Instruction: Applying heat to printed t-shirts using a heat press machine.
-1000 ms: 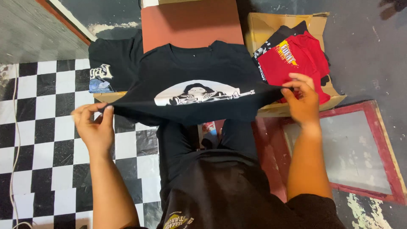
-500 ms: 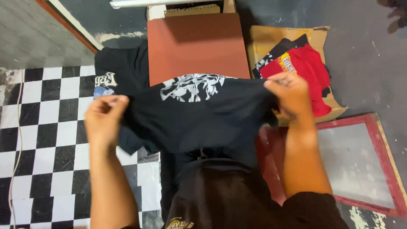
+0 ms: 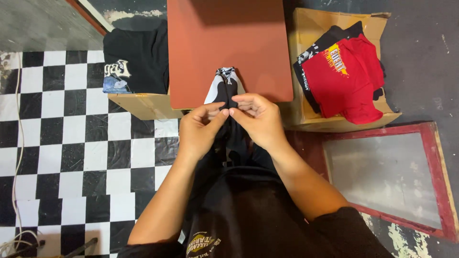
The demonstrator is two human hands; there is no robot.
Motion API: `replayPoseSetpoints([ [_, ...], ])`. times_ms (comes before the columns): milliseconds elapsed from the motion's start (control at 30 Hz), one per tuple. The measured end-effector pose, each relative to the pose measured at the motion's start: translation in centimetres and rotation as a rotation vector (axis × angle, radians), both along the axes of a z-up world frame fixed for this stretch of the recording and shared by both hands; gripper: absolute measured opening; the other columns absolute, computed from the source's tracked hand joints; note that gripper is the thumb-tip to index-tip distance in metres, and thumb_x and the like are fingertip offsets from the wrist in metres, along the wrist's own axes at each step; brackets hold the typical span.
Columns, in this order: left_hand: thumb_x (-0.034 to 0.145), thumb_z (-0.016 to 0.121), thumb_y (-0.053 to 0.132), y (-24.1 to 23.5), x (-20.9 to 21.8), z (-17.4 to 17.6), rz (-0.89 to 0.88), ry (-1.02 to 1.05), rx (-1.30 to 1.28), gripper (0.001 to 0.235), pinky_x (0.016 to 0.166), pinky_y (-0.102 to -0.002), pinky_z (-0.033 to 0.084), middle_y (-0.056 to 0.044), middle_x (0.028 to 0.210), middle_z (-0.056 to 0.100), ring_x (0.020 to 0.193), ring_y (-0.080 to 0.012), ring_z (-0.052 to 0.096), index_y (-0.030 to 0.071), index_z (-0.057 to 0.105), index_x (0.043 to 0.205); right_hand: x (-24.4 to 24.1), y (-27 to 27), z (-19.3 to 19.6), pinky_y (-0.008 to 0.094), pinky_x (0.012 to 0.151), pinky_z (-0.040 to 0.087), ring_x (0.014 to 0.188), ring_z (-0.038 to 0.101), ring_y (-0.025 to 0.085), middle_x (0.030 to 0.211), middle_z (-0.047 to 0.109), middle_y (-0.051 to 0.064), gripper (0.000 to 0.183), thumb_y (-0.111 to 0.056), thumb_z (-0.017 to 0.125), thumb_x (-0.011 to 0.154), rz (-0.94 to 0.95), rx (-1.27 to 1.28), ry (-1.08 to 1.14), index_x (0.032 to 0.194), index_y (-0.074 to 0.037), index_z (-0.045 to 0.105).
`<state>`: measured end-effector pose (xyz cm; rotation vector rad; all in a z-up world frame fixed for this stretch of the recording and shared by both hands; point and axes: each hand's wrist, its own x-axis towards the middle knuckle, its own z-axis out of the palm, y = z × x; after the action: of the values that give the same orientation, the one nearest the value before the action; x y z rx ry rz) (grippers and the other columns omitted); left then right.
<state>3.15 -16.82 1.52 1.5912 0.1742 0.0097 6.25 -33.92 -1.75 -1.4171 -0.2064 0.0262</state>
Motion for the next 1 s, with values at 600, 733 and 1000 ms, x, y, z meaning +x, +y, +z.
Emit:
replayPoseSetpoints([
  [600, 0.101, 0.066, 0.014, 0.6, -0.1, -1.0, -0.188, -0.05, 0.025, 0.024, 0.079, -0.024, 0.056, -0.003, 0.098, 0.077, 0.088, -0.0076, 0.069, 0.003, 0.074, 0.121, -1.3, -1.9, -1.2, 0.025, 0.088, 0.057, 0.095, 0.07, 0.011, 0.103, 0.073, 0.008, 0.027, 0.008, 0.076, 0.091, 0.008, -0.07, -0.064, 0.116, 0.001, 0.068],
  [733, 0.102, 0.065, 0.009, 2.8, 2.5, -1.2, -0.193, -0.169, 0.152, 0.021, 0.079, -0.025, 0.055, -0.005, 0.104, 0.072, 0.09, -0.0108, 0.068, 0.002, 0.073, 0.12, -1.0, -5.9, -0.5, 0.026, 0.089, 0.056, 0.096, 0.069, 0.011, 0.101, 0.07, 0.007, 0.025, 0.013, 0.071, 0.093, 0.108, 0.115, -0.056, 0.113, 0.0, 0.065],
  [1000, 0.094, 0.061, -0.002, 3.8, 6.1, -1.7, -0.359, -0.341, 0.569, 0.035, 0.093, -0.037, 0.056, -0.014, 0.14, 0.055, 0.119, -0.0316, 0.064, 0.016, 0.07, 0.123, -1.1, -9.7, 2.4, 0.03, 0.091, 0.052, 0.099, 0.065, 0.017, 0.106, 0.067, 0.012, 0.027, 0.018, 0.067, 0.088, 0.18, 0.152, -0.153, 0.108, -0.001, 0.063],
])
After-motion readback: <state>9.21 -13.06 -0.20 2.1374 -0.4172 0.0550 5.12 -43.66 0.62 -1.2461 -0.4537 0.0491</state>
